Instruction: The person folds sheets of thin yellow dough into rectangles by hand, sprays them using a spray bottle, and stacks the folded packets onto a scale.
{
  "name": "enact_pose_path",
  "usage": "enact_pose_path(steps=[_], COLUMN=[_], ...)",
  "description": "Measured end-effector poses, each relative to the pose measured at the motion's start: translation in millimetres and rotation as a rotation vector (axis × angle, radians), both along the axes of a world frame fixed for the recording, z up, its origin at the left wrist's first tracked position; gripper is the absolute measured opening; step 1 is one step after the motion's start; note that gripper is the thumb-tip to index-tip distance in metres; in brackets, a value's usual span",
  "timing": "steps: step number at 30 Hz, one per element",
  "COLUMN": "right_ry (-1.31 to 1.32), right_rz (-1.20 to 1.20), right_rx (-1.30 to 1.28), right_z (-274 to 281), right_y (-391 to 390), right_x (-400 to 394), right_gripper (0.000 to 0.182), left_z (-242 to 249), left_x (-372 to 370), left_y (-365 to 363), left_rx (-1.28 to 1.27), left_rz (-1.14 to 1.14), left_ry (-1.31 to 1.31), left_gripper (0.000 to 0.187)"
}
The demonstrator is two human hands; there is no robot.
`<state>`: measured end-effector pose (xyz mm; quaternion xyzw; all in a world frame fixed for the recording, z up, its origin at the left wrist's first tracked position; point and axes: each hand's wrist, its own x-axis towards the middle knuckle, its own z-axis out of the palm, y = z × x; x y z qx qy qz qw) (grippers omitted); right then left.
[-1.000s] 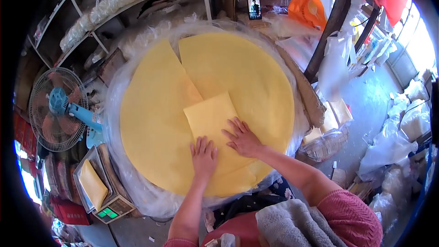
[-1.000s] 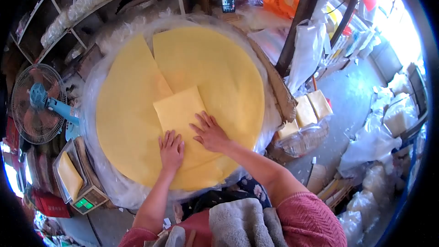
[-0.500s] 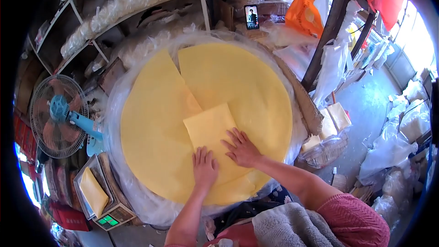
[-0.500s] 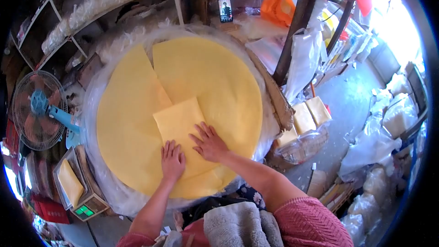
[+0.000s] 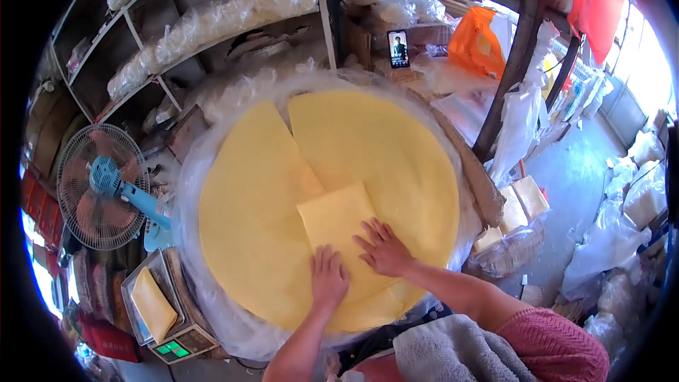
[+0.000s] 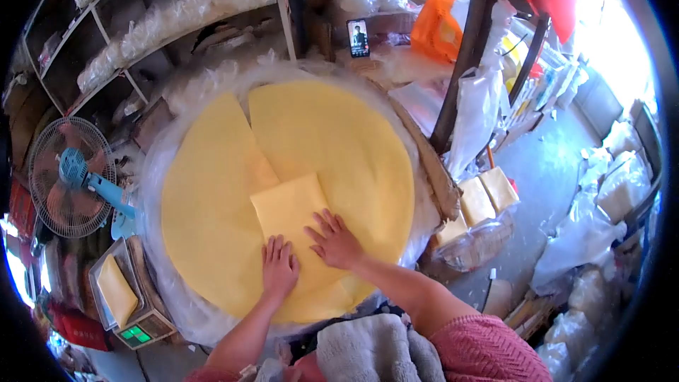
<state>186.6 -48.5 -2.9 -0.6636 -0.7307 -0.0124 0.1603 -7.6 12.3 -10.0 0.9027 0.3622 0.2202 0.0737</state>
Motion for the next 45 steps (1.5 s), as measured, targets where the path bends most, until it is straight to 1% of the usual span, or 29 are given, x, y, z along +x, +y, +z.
enact_pose_path(steps=[2,8,10,13,14,15,17,18,21,22,25,28,29,30,33,34,36,39,40,42,43,45], right_ry=[-0.006,-0.010,0.001,-0.012,-0.010,-0.008,-0.017,-0.016,-0.037,-0.053,0.015,0.074,0.100,-0.002,0.289,0.277,0.256,0.282,0.366,0.550,0.505,0.546], right_rz=[-0.003,-0.010,-0.017,-0.016,-0.009,-0.003,0.002,0.002,0.004,-0.001,-0.004,0.037,0.061,0.169,0.386,0.391,0.394,0.357,0.368,0.387,0.370,0.292], right_rx=[-0.009,-0.001,-0.034,-0.053,-0.065,-0.070,-0.042,-0.036,-0.066,-0.074,-0.112,-0.163,-0.194,-0.203,-0.305,-0.279,-0.230,-0.121,-0.083,-0.023,0.000,-0.104], right_z=[1,0,-4,-3,-5,-6,-2,-3,-4,-4,-6,-4,-7,-16,11,20,31,26,17,-12,-5,3], right_y=[0,4,3,8,8,6,13,12,7,5,5,10,10,15,-6,-17,-41,-62,-63,-67,-70,-69], right_x=[0,1,1,0,1,1,2,3,2,2,4,14,19,37,67,66,58,49,51,54,51,47], right_gripper=[0.050,0.049,0.048,0.049,0.049,0.050,0.049,0.049,0.049,0.049,0.051,0.049,0.050,0.054,0.060,0.058,0.054,0.047,0.043,0.037,0.035,0.037], left_z=[6,-3,-4,-3,-7,-4,21,24,39,38,29,26,27,40,58,62,82,113,117,115,112,92], left_x=[2,2,3,2,-1,-8,-7,-14,-29,-32,-37,-38,-37,-35,-43,-46,-47,-50,-50,-63,-74,-82], left_y=[1,4,6,9,11,-4,-8,-13,-31,-31,-26,-26,-23,-22,-17,-17,-27,-42,-44,-45,-48,-40], left_rx=[-0.003,0.013,-0.009,-0.012,-0.109,-0.143,-0.151,-0.227,-0.159,-0.131,-0.127,-0.033,-0.123,-0.218,-0.453,-0.519,-0.668,-0.845,-0.897,-0.736,-0.659,-0.331], left_rz=[-0.010,0.004,0.017,0.022,0.013,0.015,-0.002,-0.127,-0.314,-0.326,-0.349,-0.356,-0.354,-0.350,-0.371,-0.383,-0.370,-0.302,-0.271,-0.321,-0.333,-0.363], left_ry=[-0.008,0.025,0.033,-0.001,0.043,0.123,0.262,0.343,0.452,0.473,0.459,0.462,0.425,0.388,0.271,0.228,0.262,0.354,0.392,0.076,-0.074,-0.013], left_gripper=[0.035,0.035,0.035,0.033,0.045,0.052,0.066,0.084,0.088,0.085,0.069,0.055,0.052,0.050,0.047,0.047,0.046,0.048,0.049,0.051,0.052,0.049])
